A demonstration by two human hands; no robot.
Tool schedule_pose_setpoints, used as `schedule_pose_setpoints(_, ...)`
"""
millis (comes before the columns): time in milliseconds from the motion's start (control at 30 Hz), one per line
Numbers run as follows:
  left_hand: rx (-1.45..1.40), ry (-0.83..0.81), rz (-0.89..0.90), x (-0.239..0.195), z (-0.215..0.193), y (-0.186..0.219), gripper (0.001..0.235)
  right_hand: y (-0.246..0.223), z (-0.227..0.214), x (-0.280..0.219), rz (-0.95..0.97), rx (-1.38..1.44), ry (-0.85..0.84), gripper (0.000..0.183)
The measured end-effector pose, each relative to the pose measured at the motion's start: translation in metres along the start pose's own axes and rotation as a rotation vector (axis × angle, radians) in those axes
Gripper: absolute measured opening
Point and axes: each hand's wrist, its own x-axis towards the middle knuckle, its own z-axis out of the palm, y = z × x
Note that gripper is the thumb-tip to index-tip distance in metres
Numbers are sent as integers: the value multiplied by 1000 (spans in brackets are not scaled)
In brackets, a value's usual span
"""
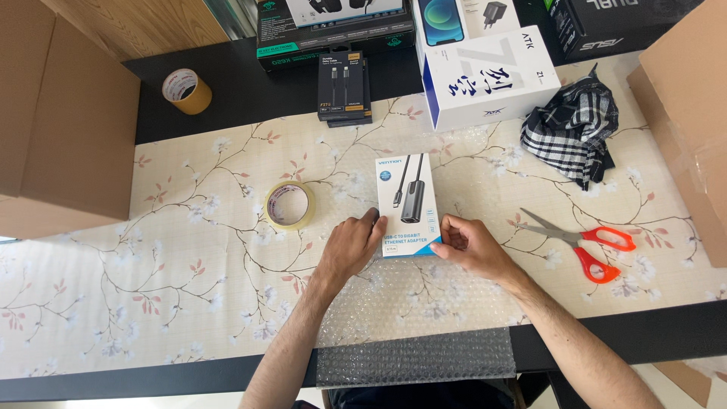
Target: The person wraps a small rectangular box in bubble wrap on a table. They cut the bubble wrap with scissors, fold it around the box, and secure it with multiple strips of clear tape. The wrapped package is then placed into a cardboard box.
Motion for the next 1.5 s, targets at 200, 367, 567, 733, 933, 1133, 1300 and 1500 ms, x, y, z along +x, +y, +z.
schedule_pose_setpoints(200,53,52,-5,4,6,-7,65,-9,5,3,-28,-31,0,21)
schedule_pose_setpoints(367,84,82,9,6,9,-7,63,-9,3,5,-57,-151,2,28)
schedule_pose_setpoints(567,125,95,20,3,7,-5,57,-11,2,7,-73,-210,1,35)
schedule_pose_setpoints(733,139,84,35,3,10,-6,57,-22,1,4,-76,-235,-14,37)
schedule_pose_setpoints(933,145,64,46,0,3,0,56,-26,2,2,-42,-267,-12,34)
schedule_pose_setpoints(1133,160,44,62,5,8,-8,56,-15,1,4,-36,-227,5,33)
schedule_pose_setpoints(1300,161,34,70,5,4,-6,55,-9,0,4,-29,-201,7,32)
schedule_pose_setpoints(1500,178,44,74,6,8,-10,54,-12,2,5,19,-120,19,31)
